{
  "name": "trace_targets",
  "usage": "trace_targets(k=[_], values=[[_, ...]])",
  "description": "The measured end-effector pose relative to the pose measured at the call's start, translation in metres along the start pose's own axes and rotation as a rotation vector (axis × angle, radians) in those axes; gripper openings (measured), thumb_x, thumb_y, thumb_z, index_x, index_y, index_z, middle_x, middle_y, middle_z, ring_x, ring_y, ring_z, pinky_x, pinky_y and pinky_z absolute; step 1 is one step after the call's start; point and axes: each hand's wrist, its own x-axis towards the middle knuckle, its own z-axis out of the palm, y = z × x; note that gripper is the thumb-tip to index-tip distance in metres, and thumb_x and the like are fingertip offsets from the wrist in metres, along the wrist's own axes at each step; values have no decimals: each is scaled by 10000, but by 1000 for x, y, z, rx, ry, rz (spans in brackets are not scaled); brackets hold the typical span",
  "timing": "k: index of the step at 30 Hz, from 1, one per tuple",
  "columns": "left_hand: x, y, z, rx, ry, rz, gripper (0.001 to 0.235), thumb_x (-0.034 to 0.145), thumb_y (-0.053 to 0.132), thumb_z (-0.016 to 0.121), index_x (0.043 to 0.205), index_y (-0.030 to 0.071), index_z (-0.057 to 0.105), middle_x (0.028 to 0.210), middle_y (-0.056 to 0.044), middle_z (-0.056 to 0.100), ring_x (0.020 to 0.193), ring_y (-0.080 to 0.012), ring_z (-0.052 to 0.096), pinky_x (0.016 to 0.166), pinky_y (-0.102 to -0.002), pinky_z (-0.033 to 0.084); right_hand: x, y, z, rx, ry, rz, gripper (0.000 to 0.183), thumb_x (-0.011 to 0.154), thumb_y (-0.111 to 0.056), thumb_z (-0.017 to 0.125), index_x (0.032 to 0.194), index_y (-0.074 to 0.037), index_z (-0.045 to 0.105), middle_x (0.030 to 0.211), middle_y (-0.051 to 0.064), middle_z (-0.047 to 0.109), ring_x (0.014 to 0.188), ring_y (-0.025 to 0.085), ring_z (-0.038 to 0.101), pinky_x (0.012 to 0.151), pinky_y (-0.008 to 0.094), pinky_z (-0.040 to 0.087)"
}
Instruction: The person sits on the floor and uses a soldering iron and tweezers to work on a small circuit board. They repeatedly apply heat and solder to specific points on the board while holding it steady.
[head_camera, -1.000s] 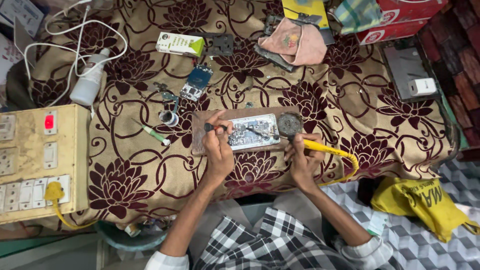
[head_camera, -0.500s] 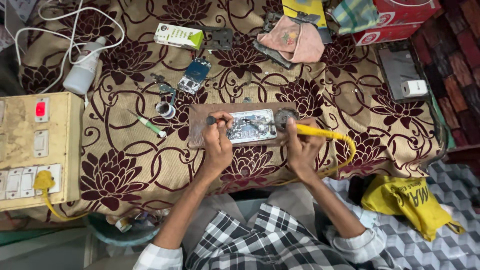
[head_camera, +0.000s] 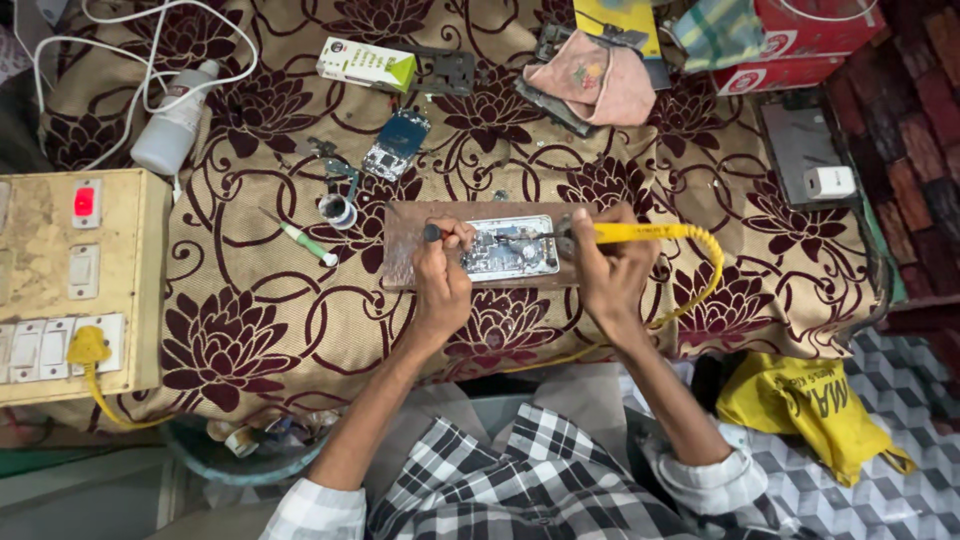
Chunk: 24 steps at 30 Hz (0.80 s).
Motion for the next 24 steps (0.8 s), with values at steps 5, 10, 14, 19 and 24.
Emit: trace_targets(k=[5,10,14,19,24], values=[[-4,-9,3,-52,29,-5,197,1006,-78,318,1003,36,478,857,-81,558,772,-166,549,687,-312,522,-32,13,-1,176,61,83,255,1051,-219,615,857,-72,539,598,-2,571,439,50,519,352,214,429],[-2,2,0,-24,19,-57,167,1046,-61,343,1055,6,496,851,-76,547,779,-156,535,693,-302,482,-57,26,10,396,136,71,245,1065,-190,629,935,-72,459,620,-8,551,473,42,494,405,204,398],[5,13,-4,-57,10,-65,213,980,-72,325,1097,-19,496,876,-85,549,806,-163,538,707,-310,484,-63,34,16,382,172,100,227,1079,-158,625,954,-63,460,640,-4,549,502,50,500,442,206,395],[7,23,-4,-5,13,-36,227,941,-94,341,1110,-34,481,895,-115,565,820,-178,543,753,-328,476,-67,40,21,445,184,114,218,1059,-161,621,971,-68,445,649,1,561,498,44,497,445,202,405],[6,23,-4,29,18,-68,183,970,-91,363,1097,-21,476,869,-114,571,793,-168,538,730,-319,466,-74,45,21,429,232,108,236,1065,-167,635,953,-60,456,635,-12,518,497,44,468,451,206,381]])
